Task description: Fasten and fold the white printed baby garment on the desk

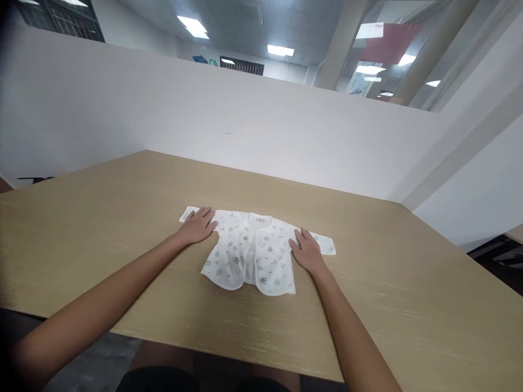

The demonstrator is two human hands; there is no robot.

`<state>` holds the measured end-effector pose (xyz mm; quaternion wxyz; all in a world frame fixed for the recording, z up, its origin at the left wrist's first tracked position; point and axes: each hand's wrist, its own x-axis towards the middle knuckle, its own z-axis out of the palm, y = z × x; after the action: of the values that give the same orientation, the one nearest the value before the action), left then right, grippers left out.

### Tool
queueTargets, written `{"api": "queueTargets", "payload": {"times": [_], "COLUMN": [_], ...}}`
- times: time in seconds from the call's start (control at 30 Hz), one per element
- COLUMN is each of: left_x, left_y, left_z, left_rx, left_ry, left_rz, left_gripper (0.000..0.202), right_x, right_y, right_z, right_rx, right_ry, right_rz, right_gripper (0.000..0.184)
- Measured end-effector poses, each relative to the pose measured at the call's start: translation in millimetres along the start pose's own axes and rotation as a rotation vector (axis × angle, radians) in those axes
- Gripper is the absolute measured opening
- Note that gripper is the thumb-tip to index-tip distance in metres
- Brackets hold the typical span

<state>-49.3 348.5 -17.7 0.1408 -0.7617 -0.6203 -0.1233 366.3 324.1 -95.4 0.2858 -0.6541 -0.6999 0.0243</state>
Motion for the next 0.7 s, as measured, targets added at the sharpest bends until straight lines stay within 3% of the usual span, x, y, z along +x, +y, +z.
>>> {"api": "queueTargets", "payload": {"times": [0.33,0.5,0.6,0.7], "left_x": [-1,2,4,4], "left_y": [2,-14,-24,-18], "left_z": [-2.1,-8.4,-12.0,-10.4], "left_rx": [-0.014,0.0,0.042,0.022], "left_ry": [-0.032,-0.071,-0.008,0.078], "left_rz": [-0.002,-0.052,-0.097,-0.051], "left_gripper": [0.074,0.074,0.072,0.071], "right_x": [-2,1,2,2], "right_y": [-6,28,49,47], "right_z": [-5,-20,-28,-29], "right_rx": [-0.065,-0.186,-0.244,-0.205], "right_ry": [-0.038,-0.027,0.033,0.104], "right_rz": [0.057,0.233,0.338,0.299], "right_gripper": [0.068,0.07,0.07,0.067]}}
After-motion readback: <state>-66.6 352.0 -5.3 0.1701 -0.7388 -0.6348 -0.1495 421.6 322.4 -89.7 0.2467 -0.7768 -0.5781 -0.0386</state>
